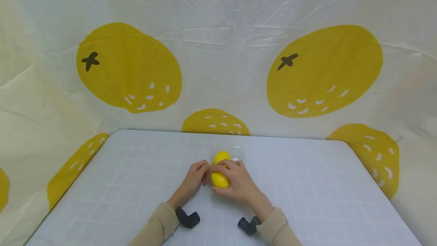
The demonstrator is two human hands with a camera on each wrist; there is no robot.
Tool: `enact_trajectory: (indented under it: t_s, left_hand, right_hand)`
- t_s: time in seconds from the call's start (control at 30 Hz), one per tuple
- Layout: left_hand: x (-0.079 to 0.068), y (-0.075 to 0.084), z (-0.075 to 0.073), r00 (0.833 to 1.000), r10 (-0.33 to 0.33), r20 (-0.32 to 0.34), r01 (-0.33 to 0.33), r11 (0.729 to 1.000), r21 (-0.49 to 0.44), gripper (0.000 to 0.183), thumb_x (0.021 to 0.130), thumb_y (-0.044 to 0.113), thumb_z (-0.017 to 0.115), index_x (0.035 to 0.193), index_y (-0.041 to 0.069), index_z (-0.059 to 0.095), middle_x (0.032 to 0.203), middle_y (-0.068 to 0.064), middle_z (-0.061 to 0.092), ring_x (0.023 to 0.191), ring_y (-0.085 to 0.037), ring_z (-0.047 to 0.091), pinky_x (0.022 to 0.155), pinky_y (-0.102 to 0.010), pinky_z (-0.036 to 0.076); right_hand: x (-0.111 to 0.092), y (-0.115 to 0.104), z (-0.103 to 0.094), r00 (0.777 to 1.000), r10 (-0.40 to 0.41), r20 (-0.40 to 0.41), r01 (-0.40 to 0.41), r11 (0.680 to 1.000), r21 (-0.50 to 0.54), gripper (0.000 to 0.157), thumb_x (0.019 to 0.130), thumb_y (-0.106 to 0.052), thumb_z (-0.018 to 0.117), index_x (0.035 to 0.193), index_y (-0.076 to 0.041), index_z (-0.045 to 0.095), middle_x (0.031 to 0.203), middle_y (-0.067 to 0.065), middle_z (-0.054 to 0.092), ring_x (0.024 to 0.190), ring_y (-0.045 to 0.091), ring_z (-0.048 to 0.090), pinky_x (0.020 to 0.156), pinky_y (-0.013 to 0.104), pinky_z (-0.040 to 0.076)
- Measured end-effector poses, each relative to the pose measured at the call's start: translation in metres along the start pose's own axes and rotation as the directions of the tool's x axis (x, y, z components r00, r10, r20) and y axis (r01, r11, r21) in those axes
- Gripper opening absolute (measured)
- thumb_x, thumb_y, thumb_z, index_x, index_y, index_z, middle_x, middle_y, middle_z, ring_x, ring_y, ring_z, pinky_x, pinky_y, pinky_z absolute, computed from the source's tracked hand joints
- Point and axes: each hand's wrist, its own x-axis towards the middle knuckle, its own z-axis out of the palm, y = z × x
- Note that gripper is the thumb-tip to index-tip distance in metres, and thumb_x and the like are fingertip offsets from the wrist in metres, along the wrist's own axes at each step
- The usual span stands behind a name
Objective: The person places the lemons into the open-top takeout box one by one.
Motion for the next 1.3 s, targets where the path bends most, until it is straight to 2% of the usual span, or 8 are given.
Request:
enact_trajectory:
  t_s: [0.13, 0.27, 0.5, 0.7, 0.93, 1.03, 1.17, 1.3]
  left_hand:
    - [0.000, 0.000, 0.000, 1.000, 0.000, 0.002, 0.000, 1.000, -0.005, 0.030, 0.104, 0.011, 0.044, 0.079, -0.003, 0.053, 0.065, -0.005, 0.052, 0.056, -0.023, 0.047, 0.053, -0.027, 0.045]
    - [-0.001, 0.001, 0.000, 1.000, -0.004, 0.001, 0.004, 1.000, -0.007, 0.030, 0.104, 0.011, 0.044, 0.080, -0.002, 0.054, 0.066, -0.005, 0.052, 0.056, -0.023, 0.047, 0.053, -0.027, 0.045]
    - [-0.001, 0.002, 0.000, 1.000, 0.001, 0.004, -0.001, 1.000, -0.001, 0.029, 0.104, 0.011, 0.044, 0.079, -0.001, 0.054, 0.066, -0.006, 0.053, 0.057, -0.023, 0.047, 0.054, -0.028, 0.046]
    - [-0.001, 0.001, -0.001, 1.000, -0.002, 0.006, 0.002, 1.000, -0.004, 0.028, 0.104, 0.008, 0.043, 0.079, -0.001, 0.054, 0.066, -0.005, 0.053, 0.057, -0.023, 0.047, 0.054, -0.028, 0.046]
    - [0.012, -0.028, 0.000, 1.000, -0.001, -0.010, 0.001, 1.000, 0.002, 0.030, 0.105, 0.009, 0.042, 0.078, 0.001, 0.053, 0.066, -0.004, 0.052, 0.056, -0.021, 0.046, 0.052, -0.026, 0.044]
    - [0.014, -0.032, 0.000, 1.000, -0.009, -0.016, 0.009, 1.000, 0.011, 0.030, 0.106, 0.012, 0.042, 0.079, 0.002, 0.053, 0.066, -0.003, 0.052, 0.056, -0.019, 0.046, 0.052, -0.025, 0.044]
    - [0.013, -0.029, -0.001, 1.000, -0.012, -0.008, 0.012, 1.000, -0.002, 0.030, 0.106, 0.012, 0.043, 0.079, 0.001, 0.053, 0.066, -0.005, 0.053, 0.056, -0.021, 0.046, 0.052, -0.026, 0.044]
    - [0.004, -0.010, -0.001, 1.000, 0.004, 0.008, -0.004, 1.000, -0.007, 0.030, 0.105, 0.009, 0.043, 0.078, -0.002, 0.052, 0.066, -0.008, 0.053, 0.056, -0.023, 0.047, 0.053, -0.027, 0.045]
  right_hand:
    - [0.000, 0.000, 0.001, 1.000, -0.022, 0.017, 0.023, 0.999, -0.047, 0.039, 0.081, -0.044, 0.076, 0.114, -0.023, 0.069, 0.113, -0.006, 0.063, 0.106, 0.017, 0.060, 0.084, 0.040, 0.039]
    - [0.000, 0.000, 0.001, 0.999, -0.009, 0.035, 0.010, 0.999, -0.053, 0.039, 0.084, -0.047, 0.074, 0.115, -0.023, 0.069, 0.115, -0.006, 0.062, 0.107, 0.017, 0.059, 0.086, 0.040, 0.038]
    - [-0.001, -0.002, -0.005, 0.997, 0.022, 0.071, -0.026, 0.998, 0.059, 0.032, 0.091, -0.034, 0.069, 0.121, -0.021, 0.068, 0.122, -0.006, 0.063, 0.113, 0.017, 0.057, 0.089, 0.043, 0.037]
    - [-0.001, 0.003, -0.007, 0.994, 0.008, 0.105, -0.020, 0.993, 0.115, 0.032, 0.093, -0.025, 0.063, 0.125, -0.018, 0.066, 0.125, -0.005, 0.063, 0.115, 0.017, 0.057, 0.092, 0.047, 0.037]
    - [-0.001, 0.007, -0.008, 0.993, -0.001, 0.114, -0.019, 0.985, 0.171, 0.036, 0.089, -0.023, 0.066, 0.125, -0.017, 0.067, 0.126, -0.001, 0.063, 0.119, 0.020, 0.055, 0.095, 0.051, 0.036]
    - [-0.001, 0.007, -0.007, 0.993, 0.001, 0.117, -0.021, 0.984, 0.175, 0.037, 0.087, -0.023, 0.068, 0.123, -0.018, 0.068, 0.127, 0.002, 0.063, 0.120, 0.022, 0.055, 0.096, 0.054, 0.035]
    - [-0.001, 0.007, -0.007, 0.992, -0.001, 0.126, -0.020, 0.986, 0.164, 0.035, 0.085, -0.023, 0.070, 0.120, -0.021, 0.071, 0.127, 0.003, 0.062, 0.120, 0.024, 0.054, 0.096, 0.056, 0.034]
    - [-0.001, 0.008, -0.006, 0.993, -0.021, 0.114, 0.004, 0.989, 0.145, 0.027, 0.089, -0.019, 0.068, 0.116, -0.021, 0.074, 0.125, 0.004, 0.064, 0.118, 0.024, 0.055, 0.095, 0.056, 0.035]
